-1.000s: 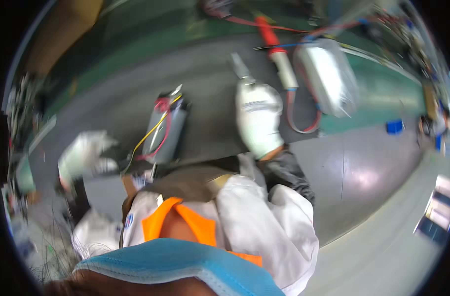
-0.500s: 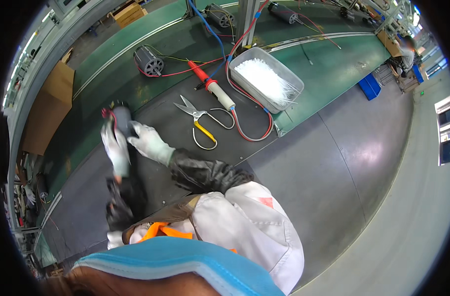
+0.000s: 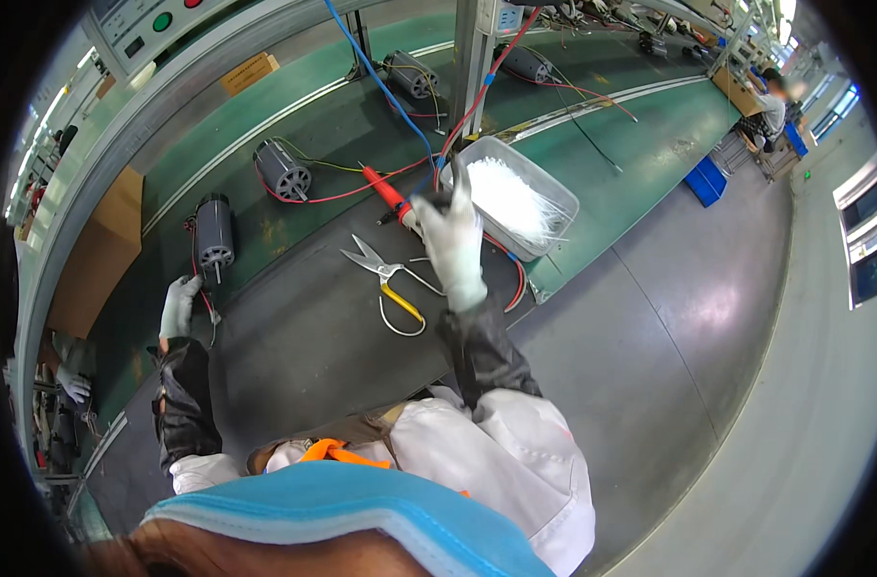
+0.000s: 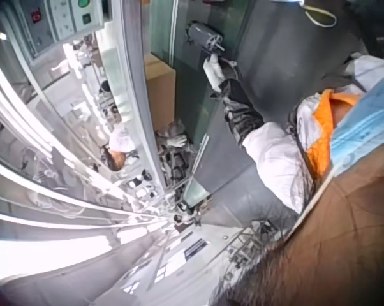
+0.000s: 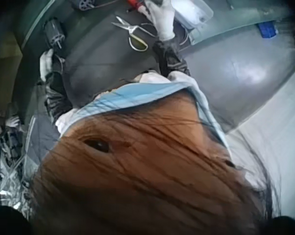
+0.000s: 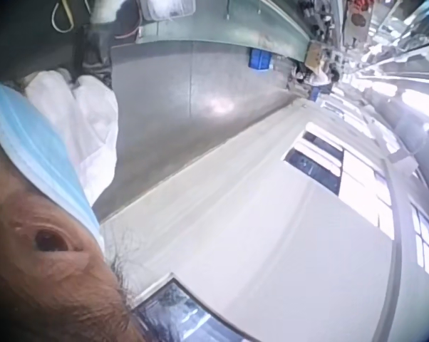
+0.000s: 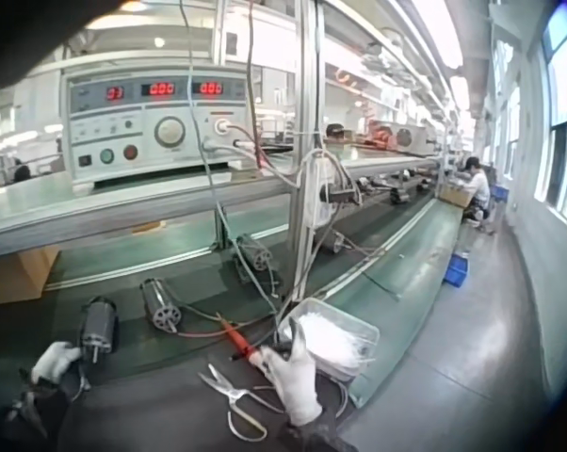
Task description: Connecting electrical wires to small motors and testing them using a probe on an assembly line.
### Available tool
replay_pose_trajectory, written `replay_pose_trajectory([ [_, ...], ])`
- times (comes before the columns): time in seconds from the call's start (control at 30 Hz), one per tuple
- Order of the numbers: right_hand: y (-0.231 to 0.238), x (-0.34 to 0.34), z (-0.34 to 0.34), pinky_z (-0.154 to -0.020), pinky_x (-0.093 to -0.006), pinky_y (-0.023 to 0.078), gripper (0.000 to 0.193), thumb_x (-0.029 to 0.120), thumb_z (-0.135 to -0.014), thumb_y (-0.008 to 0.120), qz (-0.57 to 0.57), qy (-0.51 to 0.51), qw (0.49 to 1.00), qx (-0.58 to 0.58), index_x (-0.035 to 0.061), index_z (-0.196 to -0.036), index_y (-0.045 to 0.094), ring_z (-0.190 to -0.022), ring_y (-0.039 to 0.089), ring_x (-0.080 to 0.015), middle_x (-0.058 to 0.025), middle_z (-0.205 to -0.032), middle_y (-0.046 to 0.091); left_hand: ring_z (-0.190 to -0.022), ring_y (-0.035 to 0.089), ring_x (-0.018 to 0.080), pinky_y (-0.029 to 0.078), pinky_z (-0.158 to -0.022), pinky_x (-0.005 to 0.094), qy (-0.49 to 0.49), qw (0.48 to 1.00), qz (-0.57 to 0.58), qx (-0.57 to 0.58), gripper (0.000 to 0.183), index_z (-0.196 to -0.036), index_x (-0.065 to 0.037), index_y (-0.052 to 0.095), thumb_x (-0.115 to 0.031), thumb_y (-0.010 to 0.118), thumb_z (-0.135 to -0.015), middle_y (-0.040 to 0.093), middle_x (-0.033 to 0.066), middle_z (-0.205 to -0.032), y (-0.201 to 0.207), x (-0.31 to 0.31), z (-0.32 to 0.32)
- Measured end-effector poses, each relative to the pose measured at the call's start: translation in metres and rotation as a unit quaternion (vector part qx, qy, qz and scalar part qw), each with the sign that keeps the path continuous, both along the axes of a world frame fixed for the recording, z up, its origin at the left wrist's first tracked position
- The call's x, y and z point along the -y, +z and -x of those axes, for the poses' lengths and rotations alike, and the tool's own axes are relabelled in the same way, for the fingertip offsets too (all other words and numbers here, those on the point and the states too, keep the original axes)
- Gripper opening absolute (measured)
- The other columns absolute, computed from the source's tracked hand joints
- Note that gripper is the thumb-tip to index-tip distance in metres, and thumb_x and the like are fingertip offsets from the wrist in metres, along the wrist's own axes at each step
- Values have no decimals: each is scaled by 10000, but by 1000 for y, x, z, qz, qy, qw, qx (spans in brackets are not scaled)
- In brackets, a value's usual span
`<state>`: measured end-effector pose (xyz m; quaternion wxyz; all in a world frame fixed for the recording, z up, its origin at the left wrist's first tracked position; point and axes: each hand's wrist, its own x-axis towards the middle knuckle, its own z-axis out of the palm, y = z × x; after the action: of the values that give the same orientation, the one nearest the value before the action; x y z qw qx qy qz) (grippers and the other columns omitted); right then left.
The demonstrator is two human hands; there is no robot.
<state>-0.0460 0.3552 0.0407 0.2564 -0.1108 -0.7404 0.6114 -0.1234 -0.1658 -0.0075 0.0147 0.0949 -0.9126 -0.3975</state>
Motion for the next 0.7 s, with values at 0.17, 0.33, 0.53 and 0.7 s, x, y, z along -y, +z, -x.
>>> replay_pose_trajectory([
  [0.17, 38, 33, 44, -504, -237, 513, 397, 87, -972, 664, 209, 261, 943, 14, 38, -1357, 581, -614, 643, -95, -47, -852, 682, -700, 601, 163, 497, -622, 337, -31, 878, -470, 89, 246, -1078, 8, 621, -232, 586, -1035, 653, 77, -907, 44, -65, -73],
  [0.33, 52, 78, 8, -398, -240, 491, 278, 198, -1014, 640, 88, 406, 891, 183, 12, -1217, 677, -501, 651, -123, -62, -734, 694, -765, 613, 164, 509, -675, 352, -73, 829, -540, 127, 349, -1266, -26, 614, -282, 612, -1029, 626, 9, -934, 10, -74, -84],
  [0.53, -15, 126, -49, -472, -252, 564, 332, 251, -1025, 621, 58, 639, 715, 277, -10, -1223, 675, -596, 705, -139, -95, -868, 748, -914, 669, 221, 555, -829, 442, -118, 795, -585, 114, 413, -1303, -55, 622, -326, 669, -995, 663, 14, -991, 8, -87, -75],
  [0.7, -35, 160, -78, -526, -296, 565, 244, 254, -988, 636, -16, 629, 696, 346, 51, -1039, 761, -641, 699, -142, -58, -822, 737, -871, 644, 195, 560, -837, 453, -133, 774, -615, 68, 394, -1318, -56, 616, -303, 650, -1013, 663, 24, -995, 11, -90, -62],
])
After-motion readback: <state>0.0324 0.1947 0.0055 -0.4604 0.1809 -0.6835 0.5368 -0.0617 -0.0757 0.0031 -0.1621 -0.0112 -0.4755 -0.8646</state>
